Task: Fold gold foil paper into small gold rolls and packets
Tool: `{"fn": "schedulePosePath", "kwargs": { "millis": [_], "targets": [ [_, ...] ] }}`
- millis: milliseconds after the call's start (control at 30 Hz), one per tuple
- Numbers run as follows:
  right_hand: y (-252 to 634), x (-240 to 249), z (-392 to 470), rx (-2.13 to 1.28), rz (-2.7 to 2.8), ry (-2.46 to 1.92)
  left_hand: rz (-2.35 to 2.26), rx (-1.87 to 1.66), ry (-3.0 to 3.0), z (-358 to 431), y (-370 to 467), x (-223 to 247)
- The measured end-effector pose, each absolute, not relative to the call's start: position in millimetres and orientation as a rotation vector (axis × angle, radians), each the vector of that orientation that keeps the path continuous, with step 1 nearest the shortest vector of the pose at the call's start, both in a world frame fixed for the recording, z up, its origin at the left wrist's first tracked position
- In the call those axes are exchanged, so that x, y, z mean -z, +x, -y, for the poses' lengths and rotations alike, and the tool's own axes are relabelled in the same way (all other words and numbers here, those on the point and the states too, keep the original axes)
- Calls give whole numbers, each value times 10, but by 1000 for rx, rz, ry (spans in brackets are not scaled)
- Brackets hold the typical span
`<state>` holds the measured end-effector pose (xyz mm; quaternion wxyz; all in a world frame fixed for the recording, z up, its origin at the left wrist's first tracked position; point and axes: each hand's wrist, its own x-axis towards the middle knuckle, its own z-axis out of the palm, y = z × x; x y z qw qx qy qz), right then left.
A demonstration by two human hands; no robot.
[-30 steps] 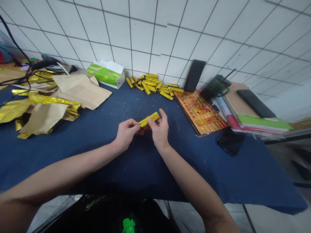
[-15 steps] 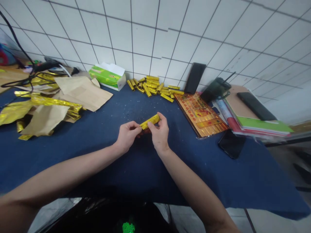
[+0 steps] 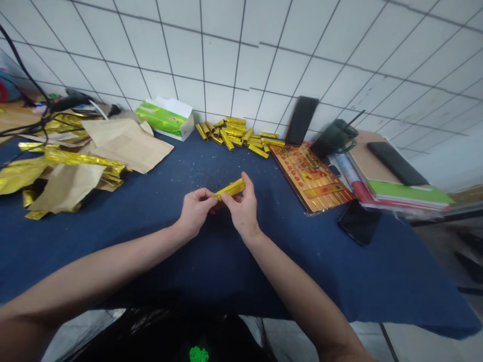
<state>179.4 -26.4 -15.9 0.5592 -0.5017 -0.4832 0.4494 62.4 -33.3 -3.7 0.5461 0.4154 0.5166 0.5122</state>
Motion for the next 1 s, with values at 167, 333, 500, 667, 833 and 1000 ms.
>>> {"fn": "schedulePosePath", "kwargs": {
  "millis": [167, 333, 500, 667, 833, 1000],
  "targets": [
    [1791, 176, 268, -975, 1160, -1213, -1226, -1208, 1032, 325, 626, 70],
    [1783, 178, 275, -983, 1104, -1228, -1243, -1211, 1160, 327, 623, 103],
    [1762, 139, 288, -1063, 1043, -1178, -1262, -1188, 1168, 315, 619, 117],
    [1747, 81, 310, -1077, 1122, -1141, -1244, -1206, 1124, 300, 612, 113],
    [1752, 63, 326, -1059, 1172, -1144, -1241, -1202, 1118, 300, 611, 113],
    [1792, 128, 307, -1067, 1269, -1142, -1248, -1195, 1075, 294, 611, 115]
  ]
}}
